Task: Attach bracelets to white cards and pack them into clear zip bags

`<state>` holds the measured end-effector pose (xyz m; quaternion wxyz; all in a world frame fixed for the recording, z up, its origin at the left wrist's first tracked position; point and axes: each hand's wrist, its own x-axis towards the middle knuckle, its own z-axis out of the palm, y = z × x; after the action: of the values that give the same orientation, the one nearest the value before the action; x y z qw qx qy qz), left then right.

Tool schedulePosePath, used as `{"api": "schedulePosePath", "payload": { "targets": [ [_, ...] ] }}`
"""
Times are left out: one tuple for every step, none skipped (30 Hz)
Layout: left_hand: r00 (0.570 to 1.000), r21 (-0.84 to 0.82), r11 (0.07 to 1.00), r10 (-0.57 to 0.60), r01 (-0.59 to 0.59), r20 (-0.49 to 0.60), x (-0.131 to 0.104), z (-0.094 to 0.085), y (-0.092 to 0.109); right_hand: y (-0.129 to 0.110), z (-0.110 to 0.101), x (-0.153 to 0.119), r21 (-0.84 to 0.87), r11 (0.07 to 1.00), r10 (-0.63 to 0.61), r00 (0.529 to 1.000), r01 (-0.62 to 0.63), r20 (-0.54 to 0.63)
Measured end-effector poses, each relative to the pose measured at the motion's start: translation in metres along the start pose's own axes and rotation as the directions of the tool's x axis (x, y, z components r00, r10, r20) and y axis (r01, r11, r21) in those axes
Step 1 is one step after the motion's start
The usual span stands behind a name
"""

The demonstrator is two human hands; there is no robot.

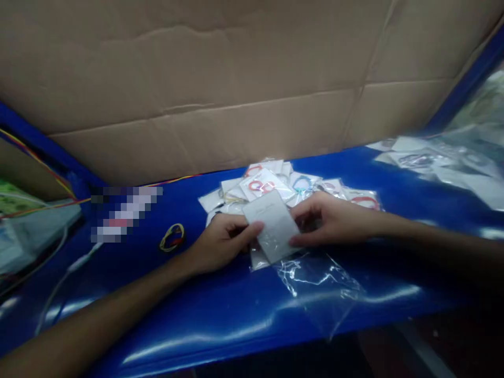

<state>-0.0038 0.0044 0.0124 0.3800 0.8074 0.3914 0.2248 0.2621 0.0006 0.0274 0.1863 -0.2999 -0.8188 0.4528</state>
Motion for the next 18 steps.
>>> {"api": "schedulePosePath", "payload": {
  "targets": [
    [1.000,0.002,1.000,0.001,-0.001,-0.003,-0.0001,0.0000,-0.0001,0.0005,0.0002,0.0002,-0.008,1.000,0.003,1.000,-0.003,-0.004],
    [1.000,0.004,1.000,0.001,-0.001,-0.007,-0.0001,0.0000,-0.0002,0.0009,0.0003,0.0004,-0.009,1.000,0.008,1.000,-0.008,-0.010],
    [1.000,0.005,1.000,0.001,-0.001,-0.013,-0.0001,0.0001,-0.0003,0.0013,0.0005,0.0006,-0.003,1.000,0.010,1.000,-0.010,-0.015],
    [1.000,0.003,1.000,0.000,0.000,-0.015,0.0000,0.0000,-0.0004,0.0016,0.0005,0.0007,0.004,1.000,0.009,1.000,-0.009,-0.018],
    [1.000,0.000,1.000,0.001,-0.001,-0.016,0.0000,0.0000,-0.0004,0.0018,0.0005,0.0008,0.011,1.000,0.009,1.000,-0.008,-0.017],
    [1.000,-0.005,1.000,0.001,-0.001,-0.012,0.0001,-0.0001,-0.0003,0.0018,0.0004,0.0009,0.017,1.000,0.009,1.000,-0.009,-0.011],
    [1.000,-0.009,1.000,-0.001,0.001,-0.011,0.0001,-0.0002,-0.0002,0.0017,0.0003,0.0010,0.023,1.000,0.011,1.000,-0.011,-0.005],
    [1.000,-0.012,1.000,-0.005,0.005,-0.011,0.0000,-0.0003,0.0000,0.0015,0.0001,0.0010,0.024,1.000,0.012,1.000,-0.012,-0.001],
    [1.000,-0.014,1.000,-0.008,0.008,-0.011,-0.0001,-0.0004,0.0002,0.0011,0.0000,0.0010,0.022,1.000,0.014,1.000,-0.014,0.002],
    [1.000,-0.016,1.000,-0.009,0.009,-0.008,-0.0002,-0.0004,0.0003,0.0008,0.0000,0.0010,0.020,1.000,0.015,1.000,-0.015,0.002],
    [1.000,-0.017,1.000,-0.008,0.008,-0.006,-0.0004,-0.0004,0.0005,0.0005,0.0000,0.0009,0.022,1.000,0.016,1.000,-0.016,0.000],
    [1.000,-0.014,1.000,-0.011,0.011,-0.007,-0.0005,-0.0004,0.0006,0.0003,0.0000,0.0009,0.028,0.999,0.017,1.000,-0.017,-0.003],
    [1.000,-0.011,1.000,-0.012,0.012,-0.008,-0.0007,-0.0003,0.0007,0.0001,0.0000,0.0009,0.034,0.999,0.016,1.000,-0.016,-0.006],
    [1.000,-0.008,1.000,-0.010,0.009,-0.005,-0.0008,-0.0002,0.0007,0.0000,0.0000,0.0008,0.038,0.999,0.017,1.000,-0.017,-0.003],
    [1.000,-0.006,1.000,-0.005,0.005,-0.004,-0.0008,-0.0002,0.0007,0.0000,-0.0001,0.0007,0.045,0.999,0.019,1.000,-0.019,0.003],
    [1.000,-0.006,1.000,-0.002,0.002,-0.005,-0.0008,-0.0001,0.0007,0.0001,-0.0002,0.0006,0.050,0.998,0.022,1.000,-0.022,0.009],
    [1.000,-0.005,1.000,-0.002,0.002,-0.007,-0.0007,-0.0001,0.0006,0.0002,-0.0003,0.0006,0.050,0.998,0.025,1.000,-0.026,0.014],
    [1.000,-0.003,1.000,-0.002,0.002,-0.007,-0.0006,0.0000,0.0004,0.0003,-0.0005,0.0006,0.044,0.999,0.025,1.000,-0.026,0.019]
  ]
}}
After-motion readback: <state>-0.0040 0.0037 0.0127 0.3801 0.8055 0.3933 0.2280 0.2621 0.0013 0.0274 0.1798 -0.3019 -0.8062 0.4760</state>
